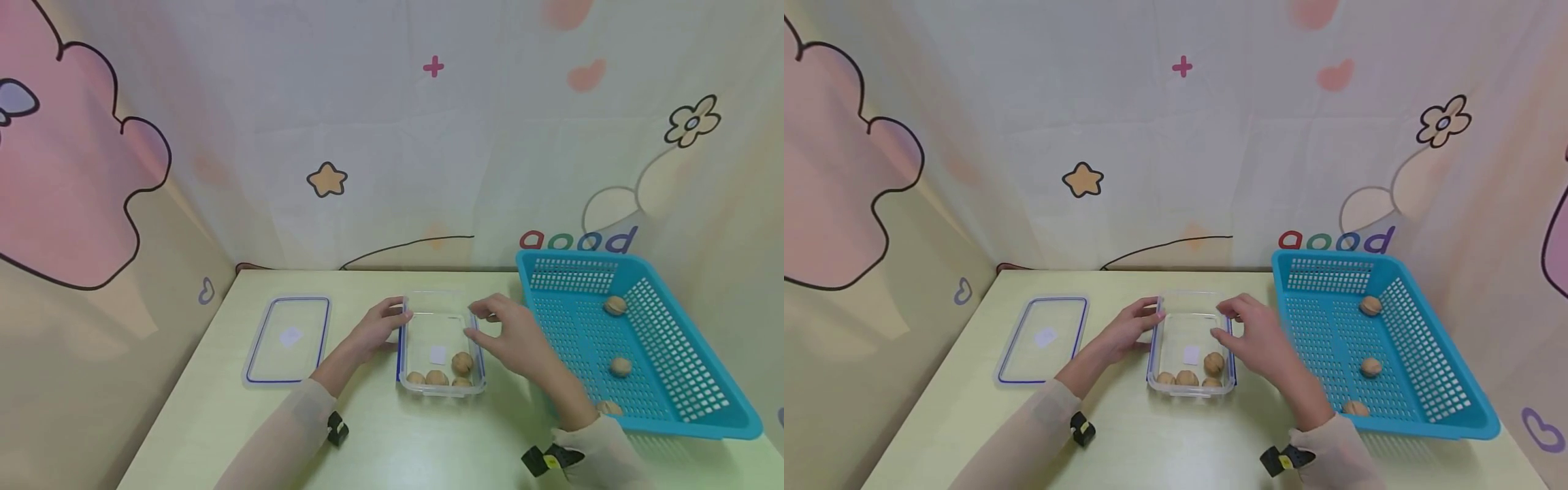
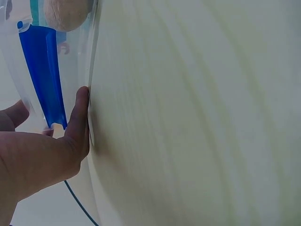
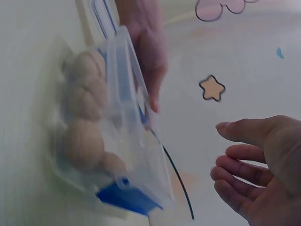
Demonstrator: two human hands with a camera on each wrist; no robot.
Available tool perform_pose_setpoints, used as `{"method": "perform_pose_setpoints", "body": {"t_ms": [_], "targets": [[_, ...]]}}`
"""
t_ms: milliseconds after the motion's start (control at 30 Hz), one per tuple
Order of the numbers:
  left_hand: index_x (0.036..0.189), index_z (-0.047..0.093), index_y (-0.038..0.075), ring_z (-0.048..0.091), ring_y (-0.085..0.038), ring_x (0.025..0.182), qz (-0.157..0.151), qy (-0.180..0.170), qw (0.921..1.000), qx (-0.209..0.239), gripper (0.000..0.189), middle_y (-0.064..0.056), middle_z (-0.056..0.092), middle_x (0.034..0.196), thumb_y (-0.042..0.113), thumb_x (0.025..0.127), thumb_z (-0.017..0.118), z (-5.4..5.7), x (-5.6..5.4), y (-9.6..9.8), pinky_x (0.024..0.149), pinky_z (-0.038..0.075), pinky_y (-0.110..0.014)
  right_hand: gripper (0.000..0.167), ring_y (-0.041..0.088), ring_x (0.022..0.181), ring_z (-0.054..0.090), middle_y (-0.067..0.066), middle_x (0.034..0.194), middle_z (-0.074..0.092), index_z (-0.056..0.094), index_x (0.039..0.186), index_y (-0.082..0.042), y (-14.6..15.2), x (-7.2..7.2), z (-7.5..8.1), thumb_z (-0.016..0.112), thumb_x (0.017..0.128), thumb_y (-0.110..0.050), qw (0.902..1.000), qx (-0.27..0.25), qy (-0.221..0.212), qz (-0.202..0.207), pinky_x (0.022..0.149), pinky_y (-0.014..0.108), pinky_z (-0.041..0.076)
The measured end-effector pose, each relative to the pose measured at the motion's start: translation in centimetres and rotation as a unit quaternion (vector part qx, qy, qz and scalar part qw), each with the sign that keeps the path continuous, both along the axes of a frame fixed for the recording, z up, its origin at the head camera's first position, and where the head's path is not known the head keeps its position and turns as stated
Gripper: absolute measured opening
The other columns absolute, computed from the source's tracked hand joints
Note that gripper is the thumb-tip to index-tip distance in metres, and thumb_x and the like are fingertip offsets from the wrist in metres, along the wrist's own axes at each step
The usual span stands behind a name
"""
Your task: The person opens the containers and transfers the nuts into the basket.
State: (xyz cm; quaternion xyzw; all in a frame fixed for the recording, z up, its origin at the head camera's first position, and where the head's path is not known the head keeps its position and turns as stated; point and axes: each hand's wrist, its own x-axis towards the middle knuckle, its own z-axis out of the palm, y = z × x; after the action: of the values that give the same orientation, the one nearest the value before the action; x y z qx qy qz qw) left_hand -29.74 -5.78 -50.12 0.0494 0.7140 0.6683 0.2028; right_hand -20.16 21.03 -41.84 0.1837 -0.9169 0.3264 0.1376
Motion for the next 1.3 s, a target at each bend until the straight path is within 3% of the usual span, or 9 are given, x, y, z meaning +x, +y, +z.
{"method": "perform_pose_setpoints", "body": {"t_ms": [267,400,667,1000,1300], "targets": [[0.161,0.043,0.016,0.044,-0.042,0.148,0.001,-0.003,1.0000,-0.006,0.061,-0.018,0.041,0.165,0.033,0.107,0.066,0.0,0.0,0.1,0.105,0.052,-0.061,0.033,0.031,0.108,0.069,0.010,0.116,0.072,0.072,0.120,-0.005,-3.7,-1.3,-2.2,0.085,0.092,-0.018,0.9933,0.013,-0.087,0.074,0.096,0.050,0.060],[0.160,0.044,0.016,0.044,-0.042,0.147,0.000,-0.002,1.0000,-0.008,0.061,-0.018,0.042,0.164,0.034,0.107,0.066,-0.1,-0.1,0.0,0.104,0.054,-0.060,0.032,0.030,0.105,0.068,0.012,0.114,0.072,0.073,0.118,-0.003,-5.0,-1.9,-3.4,0.085,0.092,-0.018,0.9879,0.015,-0.103,0.115,0.095,0.051,0.059],[0.160,0.045,0.016,0.042,-0.044,0.149,0.000,0.001,1.0000,0.003,0.059,-0.019,0.041,0.164,0.033,0.108,0.065,0.0,0.0,0.0,0.104,0.054,-0.061,0.039,0.027,0.101,0.069,0.010,0.107,0.073,0.074,0.115,-0.001,-6.6,-2.9,-5.1,0.090,0.088,-0.024,0.9705,0.020,-0.170,0.169,0.092,0.047,0.059],[0.160,0.045,0.015,0.042,-0.043,0.149,0.001,0.002,1.0000,0.006,0.058,-0.019,0.041,0.164,0.032,0.108,0.065,0.0,0.1,0.1,0.104,0.053,-0.062,0.026,0.020,0.090,0.070,0.005,0.099,0.075,0.076,0.108,-0.003,-6.6,-3.3,-6.2,0.087,0.091,-0.019,0.9623,0.040,-0.151,0.222,0.084,0.035,0.061],[0.160,0.044,0.015,0.041,-0.043,0.150,0.001,-0.004,1.0000,0.003,0.059,-0.019,0.040,0.165,0.032,0.108,0.065,-0.1,0.0,0.0,0.108,0.049,-0.064,0.016,0.007,0.080,0.065,-0.006,0.089,0.073,0.077,0.100,-0.007,-6.6,-3.5,-6.6,0.085,0.093,-0.018,0.9550,0.042,-0.181,0.231,0.077,0.025,0.057]]}}
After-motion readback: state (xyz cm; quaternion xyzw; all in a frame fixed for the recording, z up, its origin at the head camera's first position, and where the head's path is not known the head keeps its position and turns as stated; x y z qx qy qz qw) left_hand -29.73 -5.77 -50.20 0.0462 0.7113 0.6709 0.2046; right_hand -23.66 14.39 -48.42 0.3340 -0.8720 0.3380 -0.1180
